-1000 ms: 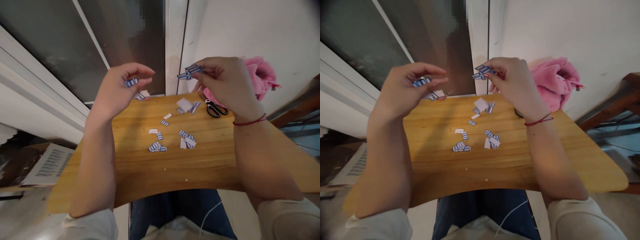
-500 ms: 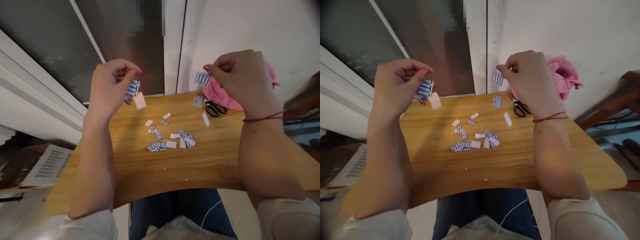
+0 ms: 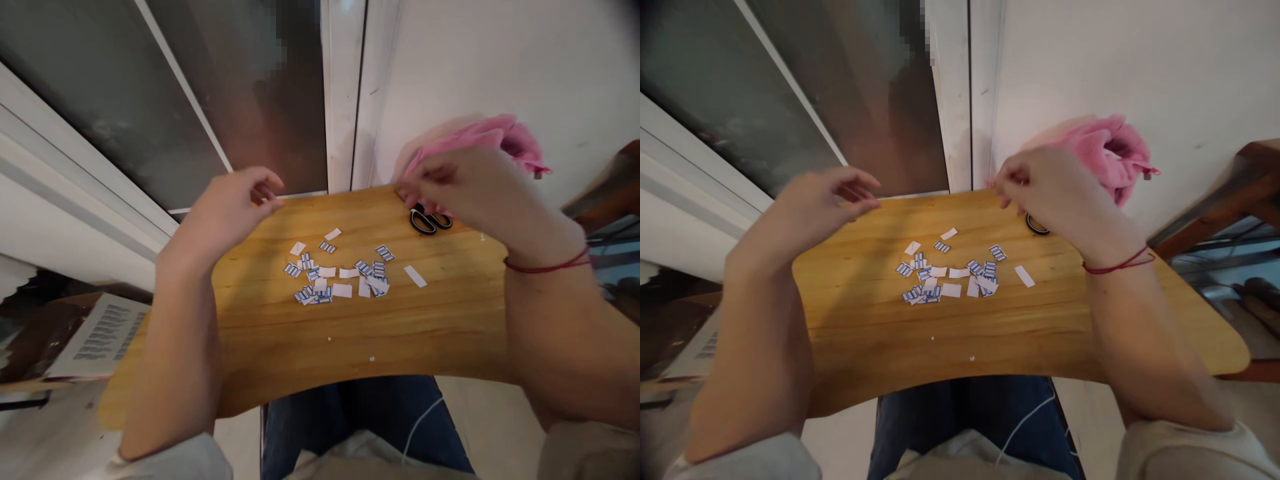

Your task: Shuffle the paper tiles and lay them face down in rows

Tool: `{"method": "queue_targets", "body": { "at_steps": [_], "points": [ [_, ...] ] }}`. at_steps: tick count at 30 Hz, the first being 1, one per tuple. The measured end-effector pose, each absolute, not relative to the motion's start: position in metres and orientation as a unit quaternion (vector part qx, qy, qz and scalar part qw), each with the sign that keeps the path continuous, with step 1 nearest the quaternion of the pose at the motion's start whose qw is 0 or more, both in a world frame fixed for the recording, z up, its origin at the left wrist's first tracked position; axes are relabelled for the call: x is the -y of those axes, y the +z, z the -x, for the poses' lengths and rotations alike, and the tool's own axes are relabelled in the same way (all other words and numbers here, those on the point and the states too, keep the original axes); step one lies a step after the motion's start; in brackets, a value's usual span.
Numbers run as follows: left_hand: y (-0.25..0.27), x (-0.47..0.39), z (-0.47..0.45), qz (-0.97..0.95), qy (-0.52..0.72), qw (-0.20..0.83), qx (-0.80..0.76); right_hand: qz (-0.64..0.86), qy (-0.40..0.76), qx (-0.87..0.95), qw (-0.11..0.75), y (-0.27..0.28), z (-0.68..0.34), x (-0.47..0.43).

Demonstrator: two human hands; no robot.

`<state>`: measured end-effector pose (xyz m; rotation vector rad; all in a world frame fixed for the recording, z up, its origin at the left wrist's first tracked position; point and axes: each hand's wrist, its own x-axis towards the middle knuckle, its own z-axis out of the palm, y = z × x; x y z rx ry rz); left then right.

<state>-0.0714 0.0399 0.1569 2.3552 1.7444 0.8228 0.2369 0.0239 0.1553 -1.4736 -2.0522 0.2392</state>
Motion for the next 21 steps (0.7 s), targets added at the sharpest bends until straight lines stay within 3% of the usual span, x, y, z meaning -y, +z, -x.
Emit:
{"method": "queue_targets", "body": {
  "at_steps": [4,7,10,14,21],
  "points": [
    [0.090,-0.036,0.082,-0.824,0.080,0.195,-0.526,0.545,0.118,0.829,0.046,0.074,-0.263,-0.040],
    [0.033,-0.031,0.087,-0.838,-0.021,0.207,-0.505,0.499,0.128,0.857,-0.019,0.016,-0.272,-0.038],
    [0.004,-0.030,0.079,-0.849,-0.004,0.190,-0.493,0.461,0.125,0.878,0.036,-0.015,-0.261,-0.031],
    [0.003,-0.038,0.044,-0.872,0.015,0.212,-0.441,0.391,0.148,0.901,0.113,-0.022,-0.221,-0.035],
    [0.000,-0.046,0.007,-0.862,0.168,0.220,-0.423,0.328,0.233,0.865,0.299,-0.026,-0.182,-0.047]
  ]
}}
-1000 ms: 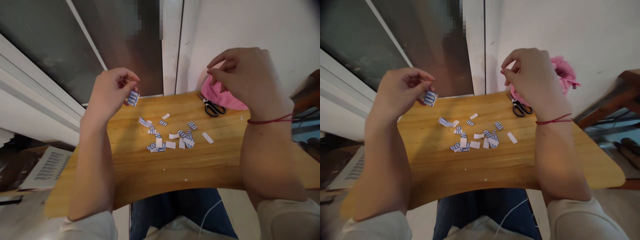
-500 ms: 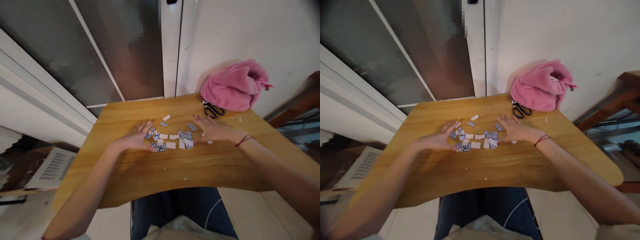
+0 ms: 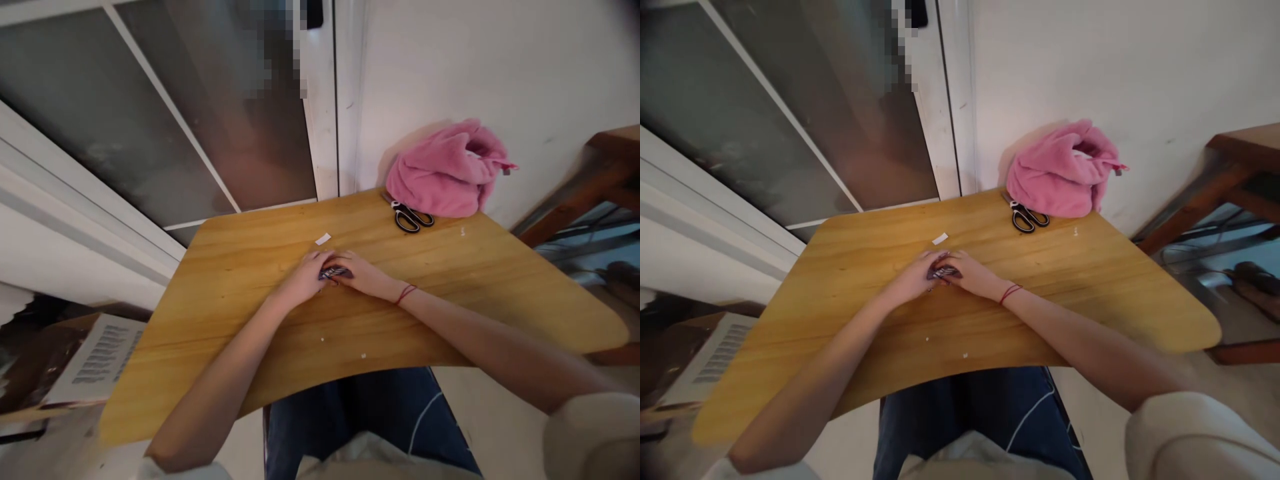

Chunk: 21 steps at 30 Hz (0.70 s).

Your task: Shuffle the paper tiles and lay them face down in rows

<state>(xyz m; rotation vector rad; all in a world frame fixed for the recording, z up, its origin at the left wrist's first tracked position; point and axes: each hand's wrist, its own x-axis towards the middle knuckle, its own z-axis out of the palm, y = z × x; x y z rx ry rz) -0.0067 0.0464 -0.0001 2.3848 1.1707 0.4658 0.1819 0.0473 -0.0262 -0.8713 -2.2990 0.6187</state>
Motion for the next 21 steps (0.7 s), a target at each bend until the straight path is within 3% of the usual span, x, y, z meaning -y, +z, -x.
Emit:
{"method": "queue_targets", "body": {
  "at_steps": [11,21],
  "points": [
    [0.022,-0.036,0.007,-0.803,0.269,0.239,-0.475,0.430,0.305,0.762,0.375,-0.010,-0.190,-0.047],
    [0.122,-0.065,0.046,-0.677,0.548,0.258,-0.419,0.406,0.262,0.696,0.530,0.122,-0.216,-0.066]
  ]
}}
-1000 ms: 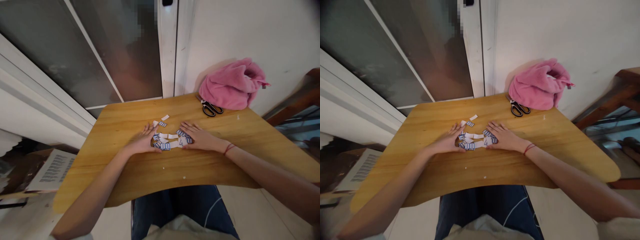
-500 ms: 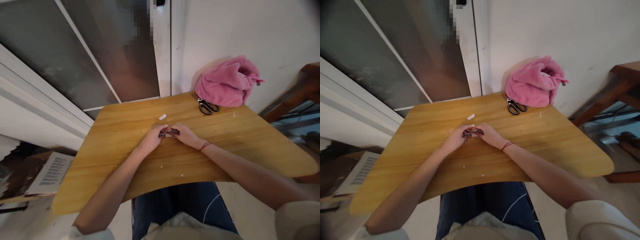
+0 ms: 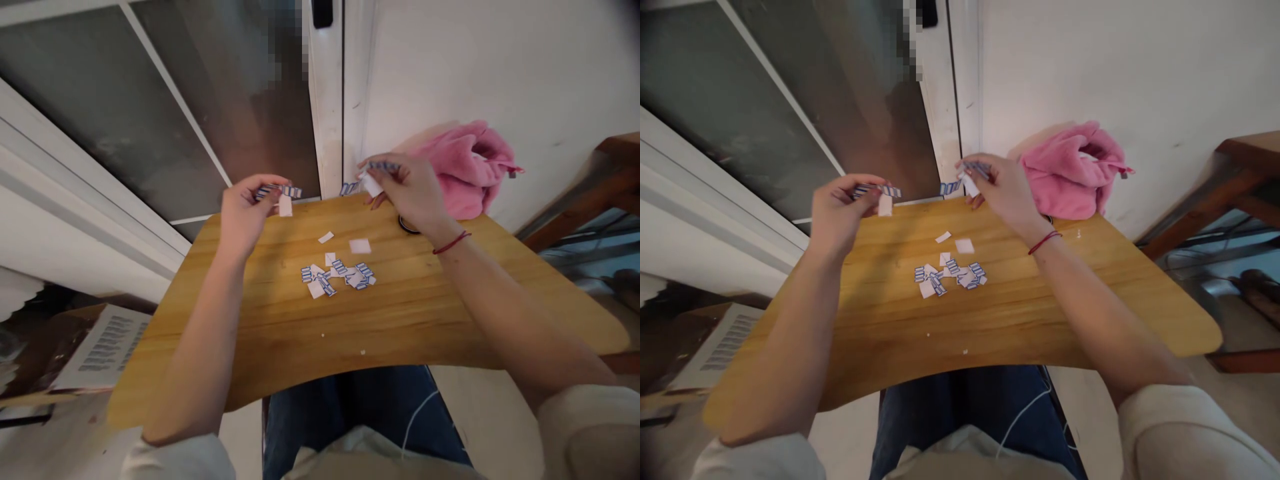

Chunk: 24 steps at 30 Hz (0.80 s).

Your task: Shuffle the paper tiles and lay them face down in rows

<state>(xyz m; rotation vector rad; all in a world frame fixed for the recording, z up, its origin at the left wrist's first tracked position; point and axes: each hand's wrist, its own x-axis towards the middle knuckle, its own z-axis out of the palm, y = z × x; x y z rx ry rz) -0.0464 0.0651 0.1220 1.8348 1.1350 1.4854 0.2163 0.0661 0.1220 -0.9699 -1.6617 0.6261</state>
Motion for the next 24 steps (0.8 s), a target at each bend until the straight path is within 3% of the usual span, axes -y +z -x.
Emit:
{"method": "queue_targets", "body": {
  "at_steps": [4,7,12,15,18,21,24],
  "points": [
    [0.136,-0.051,0.064,-0.659,0.590,0.281,-0.372,0.405,0.223,0.694,0.552,0.146,-0.235,-0.053],
    [0.125,-0.037,0.085,-0.670,0.550,0.307,-0.393,0.439,0.174,0.735,0.487,0.143,-0.258,-0.037],
    [0.084,-0.016,0.126,-0.683,0.434,0.308,-0.501,0.488,0.249,0.744,0.383,0.101,-0.295,-0.014],
    [0.054,-0.008,0.137,-0.725,0.279,0.289,-0.559,0.558,0.237,0.762,0.228,0.056,-0.304,-0.008],
    [0.025,-0.009,0.129,-0.764,0.112,0.240,-0.589,0.559,0.139,0.812,0.093,0.012,-0.296,-0.008],
    [0.004,-0.016,0.100,-0.807,0.083,0.182,-0.555,0.525,0.103,0.841,0.084,-0.014,-0.270,-0.014],
    [-0.005,-0.024,0.055,-0.842,0.084,0.216,-0.488,0.471,0.122,0.865,0.123,-0.021,-0.230,-0.023]
  ]
}}
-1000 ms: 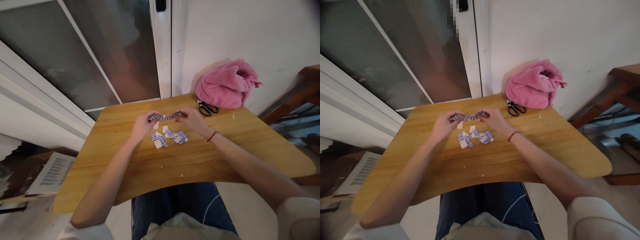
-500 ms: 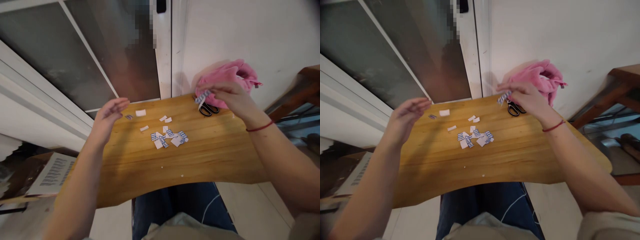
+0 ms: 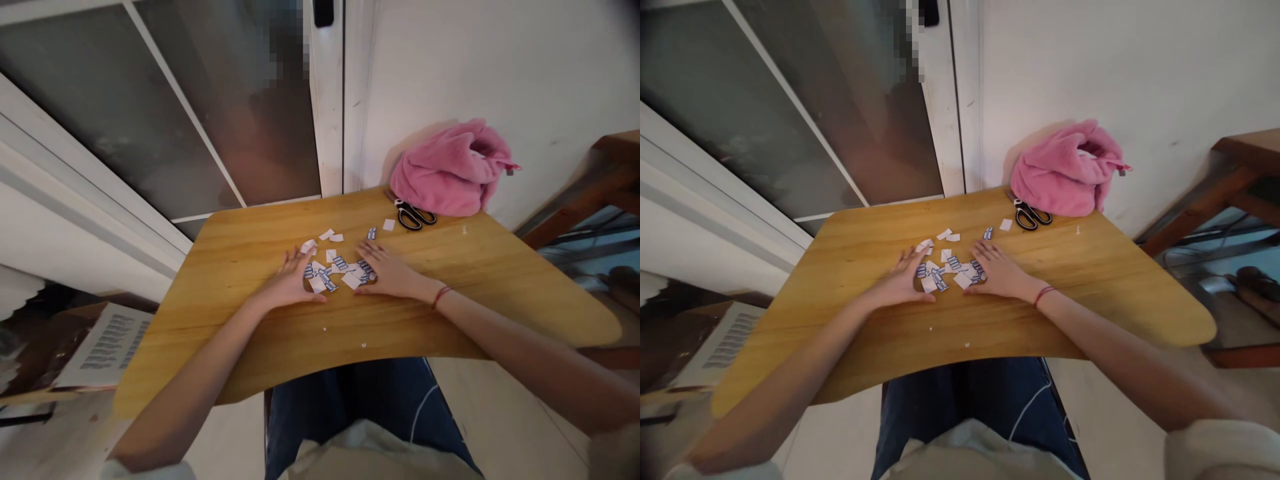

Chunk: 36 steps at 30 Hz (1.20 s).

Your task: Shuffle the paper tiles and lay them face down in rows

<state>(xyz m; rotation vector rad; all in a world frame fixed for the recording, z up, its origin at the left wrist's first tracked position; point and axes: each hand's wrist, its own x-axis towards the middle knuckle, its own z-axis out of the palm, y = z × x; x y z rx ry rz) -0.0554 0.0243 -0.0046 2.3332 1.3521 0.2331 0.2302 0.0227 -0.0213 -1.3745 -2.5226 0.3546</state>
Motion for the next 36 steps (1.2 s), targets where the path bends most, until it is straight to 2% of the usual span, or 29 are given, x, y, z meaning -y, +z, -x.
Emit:
{"method": "queue_targets", "body": {
  "at_steps": [4,10,15,18,21,25,27,30,33,36],
  "points": [
    [-0.007,-0.033,0.008,-0.847,0.177,0.258,-0.429,0.384,0.188,0.876,0.222,-0.024,-0.189,-0.036],
    [0.004,-0.041,0.004,-0.765,0.280,0.313,-0.489,0.408,0.184,0.835,0.321,-0.017,-0.185,-0.049],
    [0.044,-0.036,0.035,-0.723,0.414,0.328,-0.445,0.435,0.303,0.736,0.421,0.026,-0.213,-0.047],
    [0.067,-0.031,0.065,-0.699,0.473,0.286,-0.454,0.448,0.285,0.699,0.478,0.056,-0.244,-0.039],
    [0.069,-0.022,0.094,-0.701,0.438,0.281,-0.487,0.487,0.266,0.706,0.440,0.062,-0.276,-0.032],
    [0.037,-0.005,0.104,-0.747,0.280,0.278,-0.535,0.535,0.267,0.712,0.370,0.027,-0.301,-0.037],
    [0.017,0.000,0.093,-0.783,0.178,0.239,-0.546,0.573,0.203,0.739,0.290,0.003,-0.298,-0.045],
    [-0.002,-0.005,0.067,-0.827,0.101,0.149,-0.532,0.606,0.079,0.765,0.202,-0.021,-0.274,-0.061],
    [-0.007,-0.027,0.041,-0.848,0.088,0.113,-0.511,0.623,0.069,0.751,0.207,-0.027,-0.236,-0.072],
    [-0.008,-0.052,0.018,-0.849,0.118,0.124,-0.499,0.530,0.155,0.796,0.247,-0.025,-0.198,-0.072]
  ]
}}
